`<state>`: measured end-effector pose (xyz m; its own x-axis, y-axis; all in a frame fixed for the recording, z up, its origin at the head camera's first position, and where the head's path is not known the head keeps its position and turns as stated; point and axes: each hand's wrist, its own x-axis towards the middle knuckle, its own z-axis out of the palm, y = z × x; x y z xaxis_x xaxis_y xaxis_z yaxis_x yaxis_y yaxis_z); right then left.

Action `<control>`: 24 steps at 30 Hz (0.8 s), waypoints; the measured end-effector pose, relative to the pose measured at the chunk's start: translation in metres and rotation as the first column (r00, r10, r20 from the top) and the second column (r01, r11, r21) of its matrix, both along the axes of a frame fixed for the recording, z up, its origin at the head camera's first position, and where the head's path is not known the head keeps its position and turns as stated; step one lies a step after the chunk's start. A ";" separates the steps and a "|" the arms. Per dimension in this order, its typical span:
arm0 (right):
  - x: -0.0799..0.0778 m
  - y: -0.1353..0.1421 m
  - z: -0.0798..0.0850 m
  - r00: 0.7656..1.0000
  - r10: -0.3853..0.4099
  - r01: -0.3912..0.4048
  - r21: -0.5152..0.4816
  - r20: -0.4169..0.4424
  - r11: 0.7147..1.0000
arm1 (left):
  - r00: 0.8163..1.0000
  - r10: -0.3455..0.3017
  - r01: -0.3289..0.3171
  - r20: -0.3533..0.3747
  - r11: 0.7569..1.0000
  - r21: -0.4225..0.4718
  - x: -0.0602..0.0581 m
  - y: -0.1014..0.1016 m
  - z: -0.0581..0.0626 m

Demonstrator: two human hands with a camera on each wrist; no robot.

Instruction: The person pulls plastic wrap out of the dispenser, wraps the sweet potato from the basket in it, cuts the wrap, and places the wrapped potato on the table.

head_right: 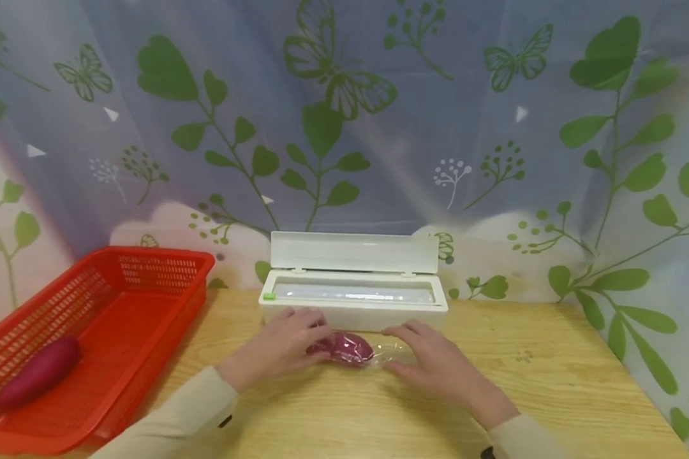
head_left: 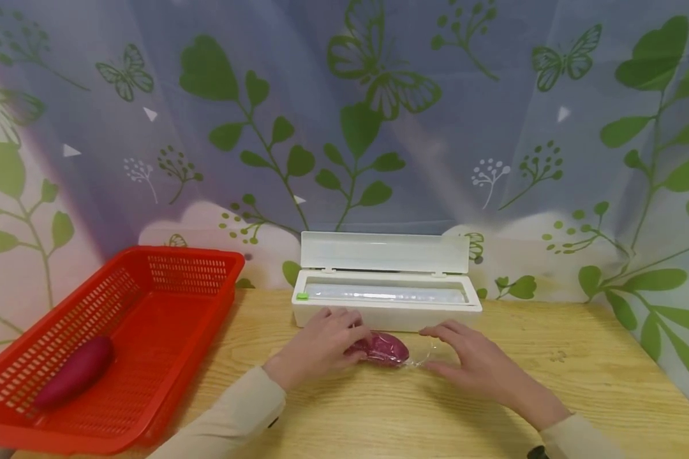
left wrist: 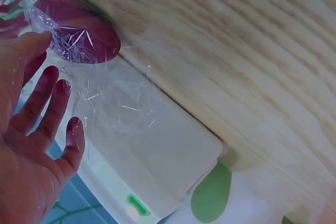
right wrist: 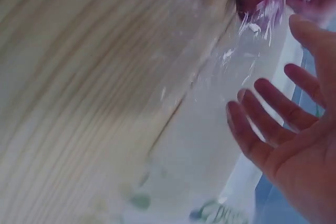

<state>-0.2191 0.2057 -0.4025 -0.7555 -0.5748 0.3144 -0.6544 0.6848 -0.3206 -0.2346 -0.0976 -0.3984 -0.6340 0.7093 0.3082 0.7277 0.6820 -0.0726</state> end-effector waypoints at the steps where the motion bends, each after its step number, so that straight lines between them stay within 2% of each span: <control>1: 0.000 -0.006 -0.001 1.000 -0.005 0.005 0.024 0.003 1.000 | 1.000 -0.001 0.001 -0.007 1.000 0.008 0.000 0.000 -0.001; 4: -0.002 -0.020 -0.004 0.999 -0.004 0.008 0.103 -0.040 0.995 | 1.000 0.004 -0.003 -0.030 1.000 0.021 0.000 0.001 -0.003; 7: -0.004 -0.029 -0.008 0.993 0.001 0.016 0.154 -0.114 0.988 | 1.000 0.017 -0.016 -0.015 1.000 0.016 0.000 0.002 -0.003; 10: -0.005 -0.033 -0.008 0.988 -0.012 0.036 0.156 -0.151 0.987 | 0.999 0.026 -0.027 0.030 1.000 0.016 0.001 0.003 -0.003; 13: -0.006 -0.036 -0.008 0.988 -0.016 0.035 0.124 -0.156 0.992 | 0.999 0.027 -0.028 0.040 0.999 0.019 0.001 0.003 -0.004; 16: -0.006 -0.037 -0.006 0.990 -0.013 0.024 0.074 -0.141 0.997 | 1.000 0.016 -0.017 0.017 0.999 0.027 0.002 0.003 -0.005; 20: -0.005 -0.036 -0.004 0.998 0.003 -0.003 -0.005 -0.067 1.000 | 1.000 -0.005 0.005 0.003 0.999 0.053 0.003 0.004 -0.007; 24: -0.005 -0.034 -0.003 0.999 0.030 -0.027 -0.065 0.038 0.997 | 0.996 -0.042 0.033 0.076 0.994 0.107 0.003 0.006 -0.007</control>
